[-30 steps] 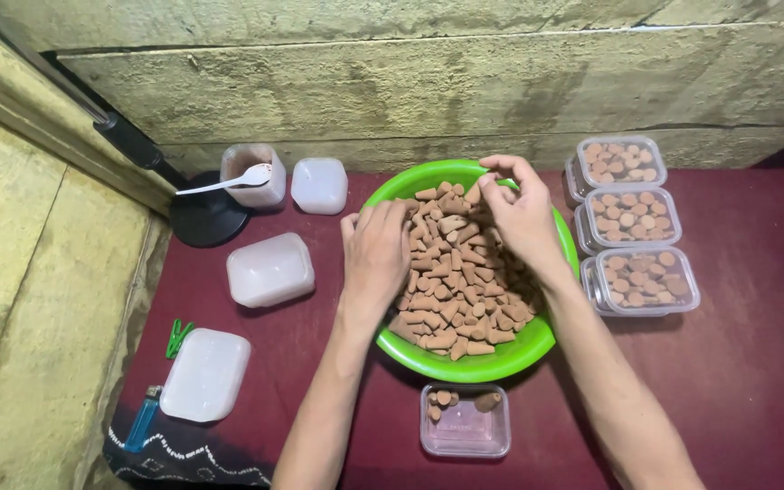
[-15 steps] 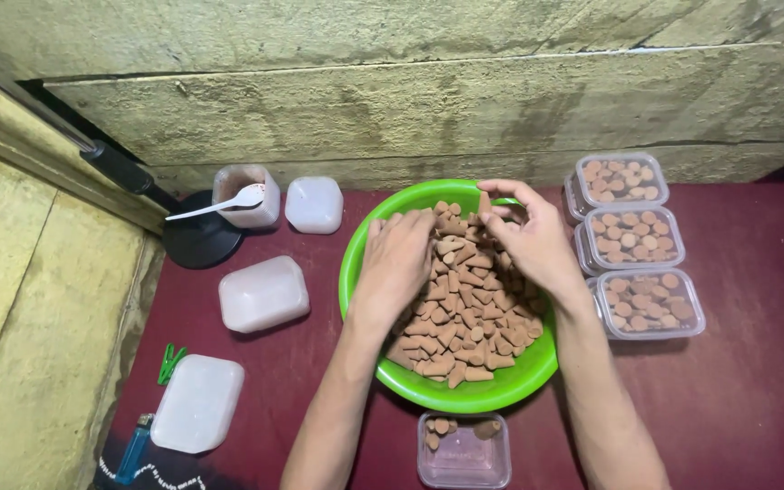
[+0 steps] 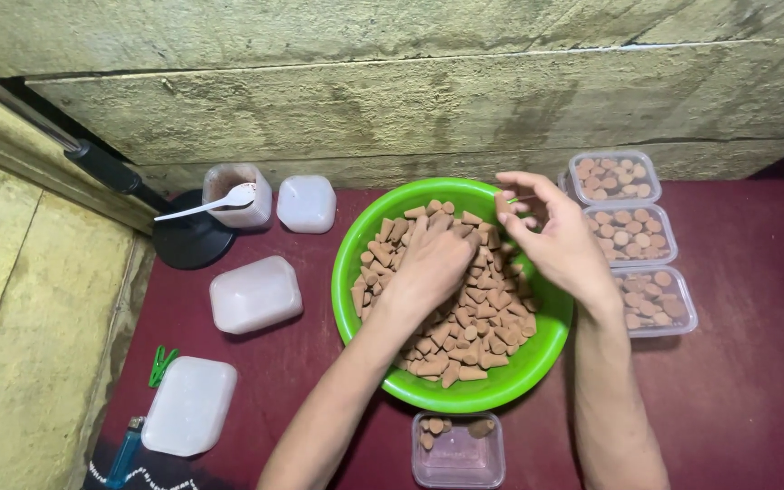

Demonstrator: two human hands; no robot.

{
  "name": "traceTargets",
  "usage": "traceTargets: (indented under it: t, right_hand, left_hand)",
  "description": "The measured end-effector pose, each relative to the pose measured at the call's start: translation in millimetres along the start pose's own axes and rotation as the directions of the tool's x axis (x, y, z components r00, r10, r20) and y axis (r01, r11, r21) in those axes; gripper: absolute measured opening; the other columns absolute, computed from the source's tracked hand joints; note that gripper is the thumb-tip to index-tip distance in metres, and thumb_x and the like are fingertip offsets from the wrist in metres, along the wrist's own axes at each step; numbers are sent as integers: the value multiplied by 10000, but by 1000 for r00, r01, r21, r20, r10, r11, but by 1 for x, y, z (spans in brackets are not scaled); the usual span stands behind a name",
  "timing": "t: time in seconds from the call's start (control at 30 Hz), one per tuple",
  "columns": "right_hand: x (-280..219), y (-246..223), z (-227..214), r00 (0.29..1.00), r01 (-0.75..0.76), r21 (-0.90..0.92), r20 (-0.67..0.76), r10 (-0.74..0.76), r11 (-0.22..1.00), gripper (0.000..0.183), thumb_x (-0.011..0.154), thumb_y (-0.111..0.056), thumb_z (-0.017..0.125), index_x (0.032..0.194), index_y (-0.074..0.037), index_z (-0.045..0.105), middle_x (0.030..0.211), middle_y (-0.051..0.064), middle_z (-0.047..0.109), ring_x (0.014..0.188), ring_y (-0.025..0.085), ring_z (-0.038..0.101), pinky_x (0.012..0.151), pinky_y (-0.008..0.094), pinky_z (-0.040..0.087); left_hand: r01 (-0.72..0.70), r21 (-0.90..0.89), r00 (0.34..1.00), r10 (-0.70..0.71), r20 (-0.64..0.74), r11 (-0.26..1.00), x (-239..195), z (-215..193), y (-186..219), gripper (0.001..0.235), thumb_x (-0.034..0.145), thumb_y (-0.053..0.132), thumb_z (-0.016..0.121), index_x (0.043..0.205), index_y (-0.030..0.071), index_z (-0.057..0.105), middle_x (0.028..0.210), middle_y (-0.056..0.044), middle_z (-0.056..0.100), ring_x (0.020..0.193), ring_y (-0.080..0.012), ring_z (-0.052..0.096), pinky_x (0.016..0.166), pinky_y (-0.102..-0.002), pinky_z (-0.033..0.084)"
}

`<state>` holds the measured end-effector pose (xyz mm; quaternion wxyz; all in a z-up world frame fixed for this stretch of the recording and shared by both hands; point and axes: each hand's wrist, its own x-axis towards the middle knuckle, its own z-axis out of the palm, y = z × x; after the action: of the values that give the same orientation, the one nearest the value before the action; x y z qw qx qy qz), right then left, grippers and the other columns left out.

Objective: Pack incense cones from a large bowl into small plastic containers

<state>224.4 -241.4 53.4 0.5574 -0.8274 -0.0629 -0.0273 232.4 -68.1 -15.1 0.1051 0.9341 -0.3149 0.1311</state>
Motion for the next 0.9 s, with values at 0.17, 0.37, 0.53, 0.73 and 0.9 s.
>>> traceTargets:
  t: [0.17, 0.37, 0.53, 0.73, 0.9]
  right_hand:
    - [-7, -18, 1, 999, -20, -7, 33, 20, 1000, 493, 902, -61, 691, 1378, -172, 632, 1174, 48, 652, 1051, 149, 624, 874, 279, 533]
    - [0, -8, 1, 998, -6, -31, 65, 8, 1000, 491, 909, -53, 687, 1384, -165, 627, 1185, 58, 639, 1059, 164, 632, 901, 310, 532]
    - [-8, -15, 6, 987, 3, -56, 162, 6, 998, 466, 886, -58, 711, 1342, -127, 648, 1147, 96, 636, 1048, 188, 612, 930, 359, 543]
    - [-14, -21, 4, 956, 230, -206, 232, -181, 951, 358, 847, -42, 734, 1201, -95, 726, 1124, 164, 674, 1148, 353, 654, 993, 503, 492]
    - [-25, -28, 11, 935, 262, -159, 284, -210, 952, 396, 870, -48, 734, 1262, -102, 714, 1142, 166, 713, 1120, 321, 670, 963, 485, 512]
  left_hand:
    - [-5, -2, 1000, 5, 19, 1000, 2, 6, -8, 245, 814, 71, 647, 1032, 156, 723, 967, -58, 707, 941, -271, 621, 798, -427, 427]
    - [201, -479, 974, -121, 193, 854, -12, -62, -20, 330, 958, 98, 614, 1281, 72, 675, 1194, -162, 697, 1191, -367, 600, 1018, -534, 414]
    - [212, -653, 977, -165, 134, 727, -28, -102, -19, 310, 1004, 192, 606, 1297, 106, 661, 1213, -156, 691, 1219, -404, 598, 1053, -596, 441]
    - [142, -627, 989, -130, 65, 766, -51, -114, -12, 267, 1019, 228, 594, 1230, 101, 698, 1133, -110, 648, 1156, -323, 606, 1027, -481, 481]
    - [66, -628, 996, -84, 0, 775, -83, -123, -1, 262, 1009, 259, 613, 1229, 131, 676, 1128, -113, 622, 1110, -361, 601, 982, -504, 503]
